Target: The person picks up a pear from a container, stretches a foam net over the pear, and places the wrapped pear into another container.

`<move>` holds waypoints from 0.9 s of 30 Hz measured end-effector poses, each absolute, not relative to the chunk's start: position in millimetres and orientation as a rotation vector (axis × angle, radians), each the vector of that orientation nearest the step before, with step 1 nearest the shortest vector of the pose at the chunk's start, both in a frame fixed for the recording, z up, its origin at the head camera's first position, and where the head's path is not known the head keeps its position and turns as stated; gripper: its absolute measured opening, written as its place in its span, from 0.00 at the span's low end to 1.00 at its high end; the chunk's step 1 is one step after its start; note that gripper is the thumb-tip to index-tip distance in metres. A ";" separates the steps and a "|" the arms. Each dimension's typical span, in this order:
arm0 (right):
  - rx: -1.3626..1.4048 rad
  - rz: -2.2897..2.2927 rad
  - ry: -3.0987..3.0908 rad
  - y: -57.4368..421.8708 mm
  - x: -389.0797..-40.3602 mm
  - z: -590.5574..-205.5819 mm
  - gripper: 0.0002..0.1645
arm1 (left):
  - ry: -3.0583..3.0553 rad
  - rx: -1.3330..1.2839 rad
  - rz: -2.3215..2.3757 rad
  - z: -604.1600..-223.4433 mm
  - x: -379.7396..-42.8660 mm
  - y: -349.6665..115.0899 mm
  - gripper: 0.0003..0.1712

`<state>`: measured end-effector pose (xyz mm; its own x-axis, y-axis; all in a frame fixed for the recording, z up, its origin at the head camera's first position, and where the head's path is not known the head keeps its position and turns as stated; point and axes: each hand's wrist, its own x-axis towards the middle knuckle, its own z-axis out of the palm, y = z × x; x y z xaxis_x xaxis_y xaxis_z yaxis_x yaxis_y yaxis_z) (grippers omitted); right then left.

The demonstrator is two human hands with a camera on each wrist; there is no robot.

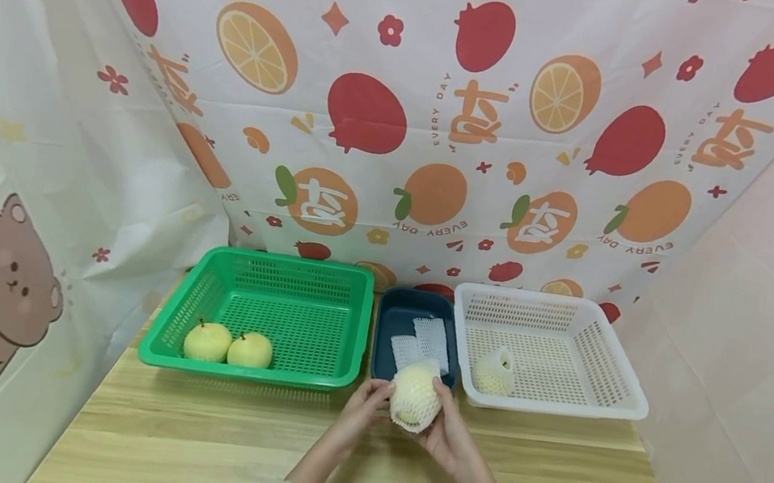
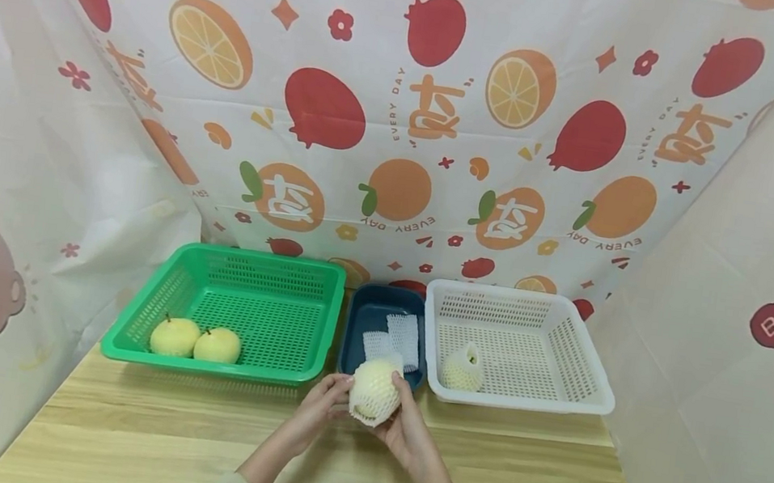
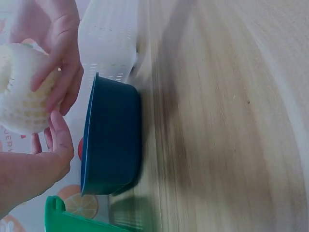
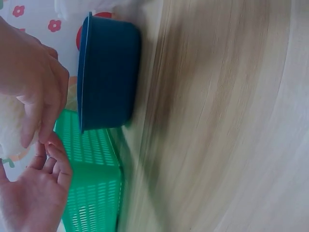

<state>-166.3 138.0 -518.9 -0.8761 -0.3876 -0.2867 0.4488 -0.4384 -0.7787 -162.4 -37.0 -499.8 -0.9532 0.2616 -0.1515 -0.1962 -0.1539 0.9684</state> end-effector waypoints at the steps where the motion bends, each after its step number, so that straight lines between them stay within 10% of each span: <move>1: 0.100 -2.319 1.254 138.1 -166.4 -518.7 0.43 | 1.812 0.079 2.186 -500.1 -162.8 -36.8 0.26; 27: -0.417 -2.140 2.066 142.7 -162.8 -520.2 0.45 | 1.604 0.395 2.147 -523.5 -170.3 -51.5 0.48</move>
<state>-162.8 142.7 -520.2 -0.9521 -0.2881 0.1026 -0.0923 -0.0490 -0.9945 -170.3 -51.5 -523.5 -0.8675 0.4966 -0.0276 -0.1672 -0.2390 0.9565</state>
